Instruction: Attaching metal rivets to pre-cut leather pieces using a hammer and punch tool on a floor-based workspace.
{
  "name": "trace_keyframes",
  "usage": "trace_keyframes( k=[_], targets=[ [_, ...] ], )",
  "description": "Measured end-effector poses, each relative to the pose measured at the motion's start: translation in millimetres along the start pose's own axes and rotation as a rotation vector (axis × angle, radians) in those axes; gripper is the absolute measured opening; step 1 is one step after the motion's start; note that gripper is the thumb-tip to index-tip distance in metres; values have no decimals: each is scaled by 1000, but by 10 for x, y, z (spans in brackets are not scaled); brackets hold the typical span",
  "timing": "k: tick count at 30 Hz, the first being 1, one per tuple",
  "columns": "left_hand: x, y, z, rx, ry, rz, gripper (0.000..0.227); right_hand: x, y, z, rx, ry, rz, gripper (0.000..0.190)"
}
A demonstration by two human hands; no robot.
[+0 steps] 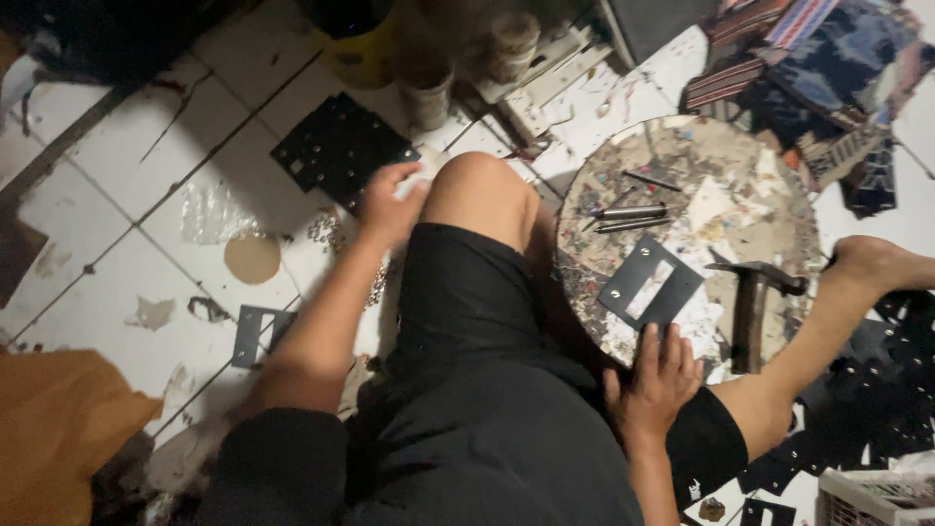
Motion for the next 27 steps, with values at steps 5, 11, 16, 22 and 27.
trace_keyframes(
  k=[5,11,16,22,27],
  targets=[
    [277,1093,331,-333,460,164,25,-19,-8,34,-1,10,-9,89],
    [841,1336,543,-472,750,319,30,-9,-21,39,-25,-4,-24,82],
    [970,1201,594,-451,749,339,26,-16,-13,45,-19,-18,4,88],
    [937,1015,770,-520,655,274,24,-14,-22,47,-27,-43,3,88],
    [875,641,1762,-662,530,247,29,-67,20,77,-87,-53,-75,101]
  ],
)
Point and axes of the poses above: each hand's wrist, its own x-axis away from the middle knuckle, its own y-axis out of the back of the hand, z = x × y, the point moved 6 cm from there along -x, towards the middle knuckle, and after that the axes turned 6 degrees about -x, right-handed, at the moved point
